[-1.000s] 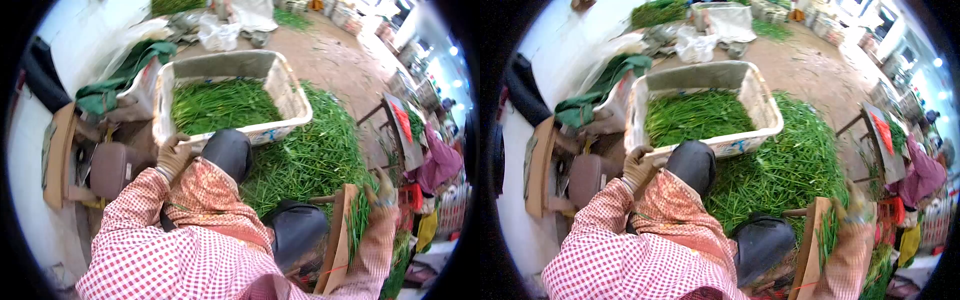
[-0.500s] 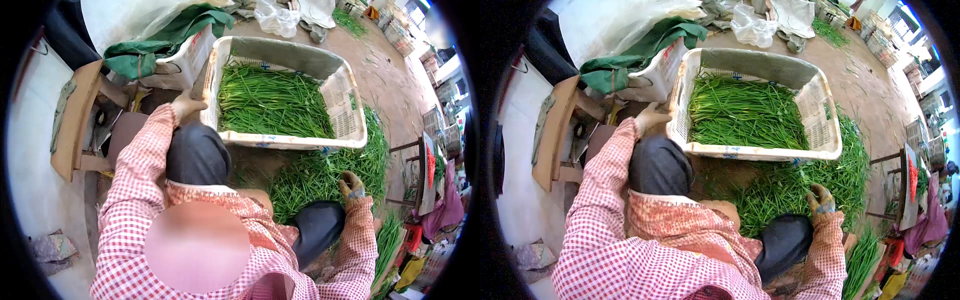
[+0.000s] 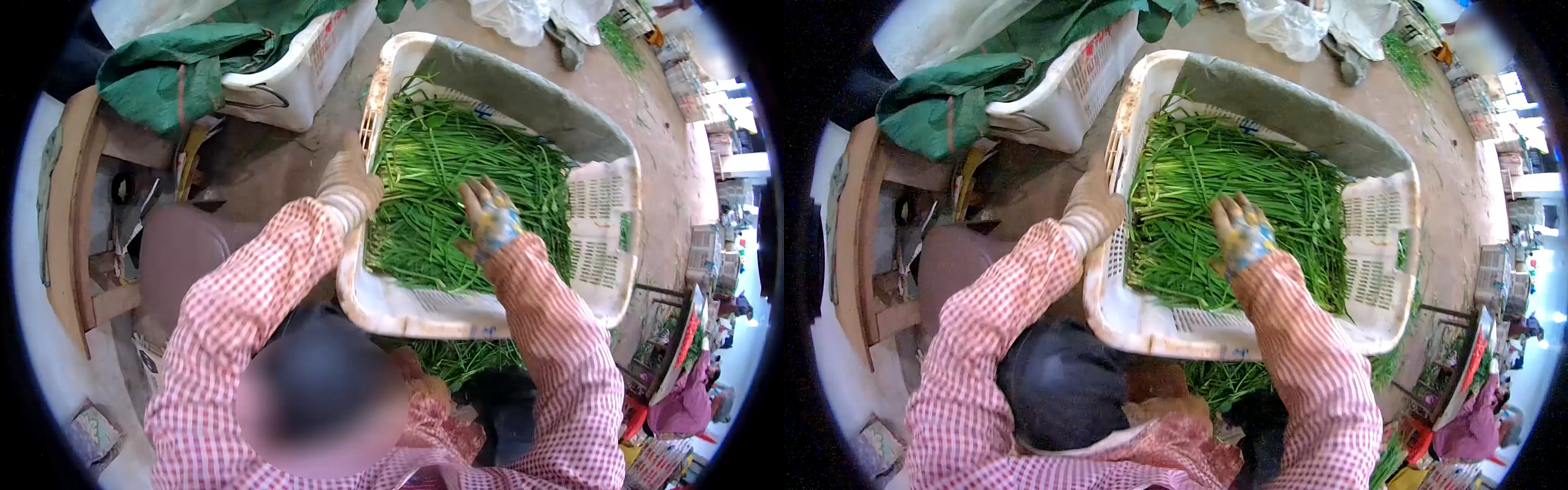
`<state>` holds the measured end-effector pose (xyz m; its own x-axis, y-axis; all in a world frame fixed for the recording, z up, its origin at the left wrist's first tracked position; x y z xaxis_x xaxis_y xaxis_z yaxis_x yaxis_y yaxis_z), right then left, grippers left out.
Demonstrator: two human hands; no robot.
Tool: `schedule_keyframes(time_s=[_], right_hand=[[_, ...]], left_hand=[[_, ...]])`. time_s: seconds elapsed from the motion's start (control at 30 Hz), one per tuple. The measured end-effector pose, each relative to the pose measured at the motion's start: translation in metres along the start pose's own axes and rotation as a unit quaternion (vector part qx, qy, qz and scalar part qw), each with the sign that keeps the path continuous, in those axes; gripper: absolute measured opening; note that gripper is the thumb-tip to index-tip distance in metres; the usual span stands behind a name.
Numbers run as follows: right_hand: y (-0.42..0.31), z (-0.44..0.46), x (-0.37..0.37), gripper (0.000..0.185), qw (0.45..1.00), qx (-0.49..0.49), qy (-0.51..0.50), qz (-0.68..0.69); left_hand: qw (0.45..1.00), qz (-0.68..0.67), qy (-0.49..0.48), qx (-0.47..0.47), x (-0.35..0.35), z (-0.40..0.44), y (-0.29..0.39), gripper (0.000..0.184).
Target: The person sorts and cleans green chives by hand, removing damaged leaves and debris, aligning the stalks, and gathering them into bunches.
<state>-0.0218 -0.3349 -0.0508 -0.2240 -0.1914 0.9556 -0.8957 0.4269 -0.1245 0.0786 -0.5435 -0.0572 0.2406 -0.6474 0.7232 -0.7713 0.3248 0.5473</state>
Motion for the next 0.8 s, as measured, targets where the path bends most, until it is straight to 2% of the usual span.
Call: schedule_keyframes(time_s=[0.1, 0.13, 0.2, 0.23, 0.27, 0.37, 0.4, 0.43, 0.5, 0.57, 0.6, 0.7, 0.73, 0.77, 0.8], right_hand=[[-0.001, 0.088, -0.027, 0.100, 0.998, 0.018, -0.058, -0.008], [-0.003, 0.109, -0.040, 0.103, 0.995, 0.034, -0.086, -0.033], [-0.001, 0.145, -0.063, 0.112, 0.984, 0.040, -0.157, -0.076], [0.006, 0.154, -0.085, 0.112, 0.984, 0.049, -0.154, -0.070], [0.014, 0.162, -0.105, 0.088, 0.992, 0.051, -0.071, -0.094], [0.011, 0.142, -0.131, 0.054, 0.990, 0.061, 0.066, -0.105], [0.008, 0.136, -0.130, 0.053, 0.987, 0.079, 0.119, -0.073], [0.007, 0.133, -0.128, 0.052, 0.980, 0.096, 0.171, -0.045], [0.007, 0.137, -0.116, 0.049, 0.981, 0.098, 0.160, -0.039], [0.007, 0.156, -0.109, 0.084, 0.990, 0.037, -0.084, -0.111], [0.003, 0.160, -0.095, 0.076, 0.984, 0.026, -0.136, -0.111], [-0.002, 0.175, -0.108, 0.067, 0.978, 0.010, -0.147, -0.150], [-0.005, 0.174, -0.106, 0.059, 0.979, 0.009, -0.164, -0.120], [-0.006, 0.174, -0.114, 0.059, 0.979, 0.014, -0.163, -0.121], [-0.003, 0.173, -0.122, 0.057, 0.984, 0.021, -0.086, -0.152]], left_hand=[[1.000, 0.008, -0.014, -0.010, -0.004, 0.003, -0.004, 0.057], [0.999, -0.022, 0.011, -0.047, -0.010, 0.006, -0.010, 0.058], [0.998, -0.016, 0.031, -0.061, -0.016, 0.008, -0.020, 0.059], [0.995, -0.010, 0.045, -0.083, -0.016, 0.008, -0.020, 0.061], [0.993, 0.004, 0.065, -0.102, -0.014, 0.005, -0.018, 0.062], [0.995, -0.021, 0.061, -0.073, -0.011, 0.001, -0.015, 0.060], [0.989, -0.094, 0.056, -0.099, -0.011, 0.004, -0.015, 0.059], [0.989, -0.092, 0.056, -0.098, -0.013, 0.005, -0.017, 0.059], [0.993, -0.061, 0.056, -0.089, -0.010, 0.002, -0.017, 0.059], [0.991, -0.045, 0.067, -0.107, -0.008, 0.000, -0.014, 0.058], [0.989, -0.031, 0.077, -0.123, -0.007, -0.001, -0.012, 0.057], [0.992, -0.023, 0.066, -0.103, -0.007, 0.001, -0.011, 0.054], [0.993, -0.022, 0.069, -0.096, -0.006, -0.001, -0.009, 0.049], [0.993, -0.022, 0.072, -0.092, -0.005, -0.001, -0.008, 0.049], [0.994, -0.026, 0.066, -0.082, -0.006, -0.001, -0.008, 0.048]])
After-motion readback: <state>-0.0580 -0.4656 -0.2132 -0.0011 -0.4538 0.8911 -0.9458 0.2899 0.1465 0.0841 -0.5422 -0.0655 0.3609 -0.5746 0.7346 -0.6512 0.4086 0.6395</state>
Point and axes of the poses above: each hand's wrist, its own z-axis towards the middle knuckle, its own x-axis out of the back of the hand, y = z × x, the point moved 5 cm from there along z, towards the middle knuckle, and after that the axes turned 4 degrees about x, right-handed, at the moved point
